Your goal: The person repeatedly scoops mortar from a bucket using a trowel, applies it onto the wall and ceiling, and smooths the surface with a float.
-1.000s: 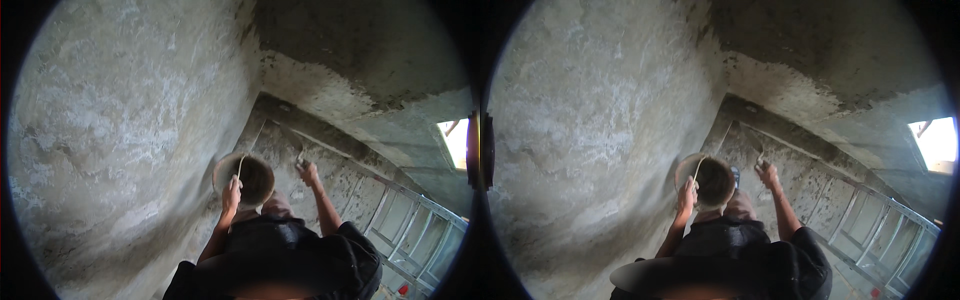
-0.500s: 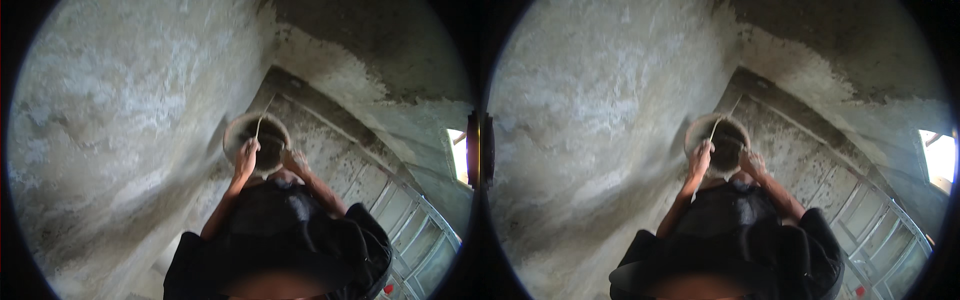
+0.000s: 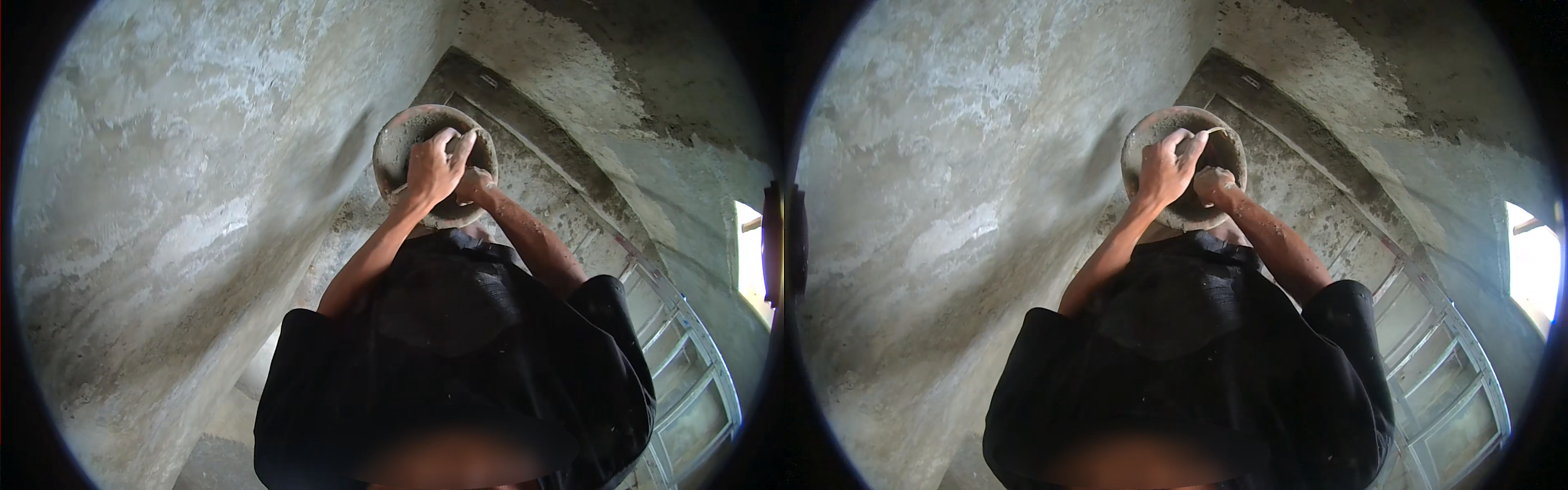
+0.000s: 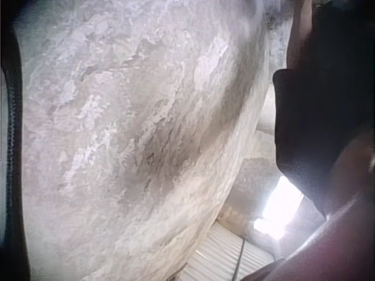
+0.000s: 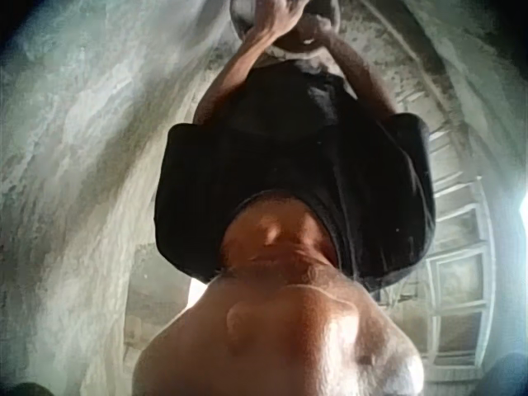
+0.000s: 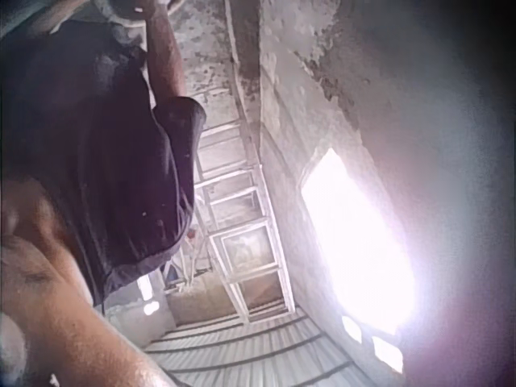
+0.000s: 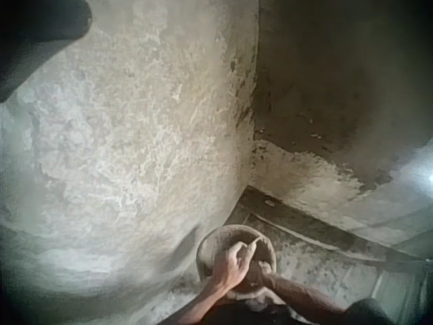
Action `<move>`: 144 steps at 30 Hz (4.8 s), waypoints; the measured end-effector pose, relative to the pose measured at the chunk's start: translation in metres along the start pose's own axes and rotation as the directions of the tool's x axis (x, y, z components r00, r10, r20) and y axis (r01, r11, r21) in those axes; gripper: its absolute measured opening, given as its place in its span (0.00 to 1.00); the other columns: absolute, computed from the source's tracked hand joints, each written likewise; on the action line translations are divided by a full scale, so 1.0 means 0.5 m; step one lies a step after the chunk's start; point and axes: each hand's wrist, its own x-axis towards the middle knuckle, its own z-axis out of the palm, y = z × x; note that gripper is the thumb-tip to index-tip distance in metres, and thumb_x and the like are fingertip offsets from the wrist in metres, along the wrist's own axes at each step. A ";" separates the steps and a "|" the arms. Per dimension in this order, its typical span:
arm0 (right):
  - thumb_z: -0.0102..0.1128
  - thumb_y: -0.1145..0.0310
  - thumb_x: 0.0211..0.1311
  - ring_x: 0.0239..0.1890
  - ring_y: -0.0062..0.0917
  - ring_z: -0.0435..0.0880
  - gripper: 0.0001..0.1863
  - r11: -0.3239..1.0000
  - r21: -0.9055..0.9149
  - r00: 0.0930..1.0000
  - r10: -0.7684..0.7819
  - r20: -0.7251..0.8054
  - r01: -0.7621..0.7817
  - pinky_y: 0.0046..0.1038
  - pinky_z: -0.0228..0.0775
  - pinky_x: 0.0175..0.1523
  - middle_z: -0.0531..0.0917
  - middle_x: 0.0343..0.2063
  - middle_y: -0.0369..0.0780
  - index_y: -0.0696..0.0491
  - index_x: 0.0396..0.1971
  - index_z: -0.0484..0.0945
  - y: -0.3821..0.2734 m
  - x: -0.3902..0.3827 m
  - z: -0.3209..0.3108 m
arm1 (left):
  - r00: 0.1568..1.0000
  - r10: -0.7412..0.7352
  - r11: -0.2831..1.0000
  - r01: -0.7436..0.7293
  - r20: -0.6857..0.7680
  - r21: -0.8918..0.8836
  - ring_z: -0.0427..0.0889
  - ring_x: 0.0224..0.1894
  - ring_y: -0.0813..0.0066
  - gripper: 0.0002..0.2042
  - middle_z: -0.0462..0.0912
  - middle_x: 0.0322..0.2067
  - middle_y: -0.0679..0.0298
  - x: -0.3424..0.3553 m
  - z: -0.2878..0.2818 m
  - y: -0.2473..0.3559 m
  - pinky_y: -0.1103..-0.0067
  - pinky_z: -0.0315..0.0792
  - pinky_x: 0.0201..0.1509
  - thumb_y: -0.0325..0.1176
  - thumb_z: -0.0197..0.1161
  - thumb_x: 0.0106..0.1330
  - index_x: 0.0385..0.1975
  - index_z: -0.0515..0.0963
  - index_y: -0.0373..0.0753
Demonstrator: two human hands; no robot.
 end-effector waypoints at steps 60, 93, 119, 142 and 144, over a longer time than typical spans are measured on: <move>0.53 0.66 0.57 0.43 0.54 0.72 0.29 0.702 0.615 -0.002 0.660 -0.752 0.358 0.44 0.66 0.43 0.73 0.41 0.59 0.59 0.56 0.55 0.139 0.269 -0.150 | 0.811 -0.527 0.850 0.502 -0.256 -0.157 0.70 0.23 0.72 0.19 0.64 0.14 0.64 -0.328 -0.100 -0.294 0.72 0.63 0.25 0.42 0.41 0.69 0.20 0.67 0.36; 0.56 0.67 0.46 0.27 0.31 0.82 0.12 0.898 -0.433 0.865 -0.275 -0.420 0.076 0.39 0.73 0.22 0.82 0.28 0.41 0.54 0.31 0.81 0.125 0.081 0.081 | 0.997 -0.071 0.981 0.076 -0.036 0.177 0.76 0.26 0.50 0.17 0.76 0.20 0.50 0.020 0.071 0.047 0.67 0.68 0.29 0.47 0.56 0.59 0.27 0.74 0.36; 0.57 0.56 0.54 0.40 0.24 0.75 0.19 0.185 0.933 0.931 -0.263 -0.254 0.307 0.25 0.70 0.40 0.78 0.34 0.40 0.55 0.39 0.74 0.439 -0.060 0.069 | 0.933 -0.190 0.967 0.125 -0.306 -0.220 0.72 0.18 0.58 0.15 0.73 0.16 0.53 0.072 0.328 0.231 0.71 0.65 0.24 0.42 0.56 0.61 0.25 0.72 0.34; 0.57 0.61 0.58 0.45 0.26 0.72 0.22 0.941 0.203 0.910 -0.180 -0.374 0.270 0.27 0.66 0.46 0.75 0.42 0.43 0.56 0.49 0.68 0.514 -0.128 0.027 | 0.938 -0.227 0.948 0.151 -0.262 -0.281 0.73 0.14 0.54 0.14 0.68 0.10 0.52 0.094 0.375 0.263 0.70 0.67 0.21 0.41 0.58 0.60 0.27 0.69 0.34; 0.57 0.61 0.58 0.45 0.26 0.73 0.22 0.922 0.252 0.908 -0.186 -0.376 0.294 0.26 0.66 0.47 0.75 0.43 0.43 0.56 0.49 0.67 0.511 -0.126 0.032 | 0.991 -0.014 0.999 0.009 -0.131 -0.032 0.73 0.16 0.67 0.15 0.76 0.30 0.51 0.083 0.400 0.249 0.71 0.63 0.18 0.38 0.55 0.61 0.43 0.71 0.36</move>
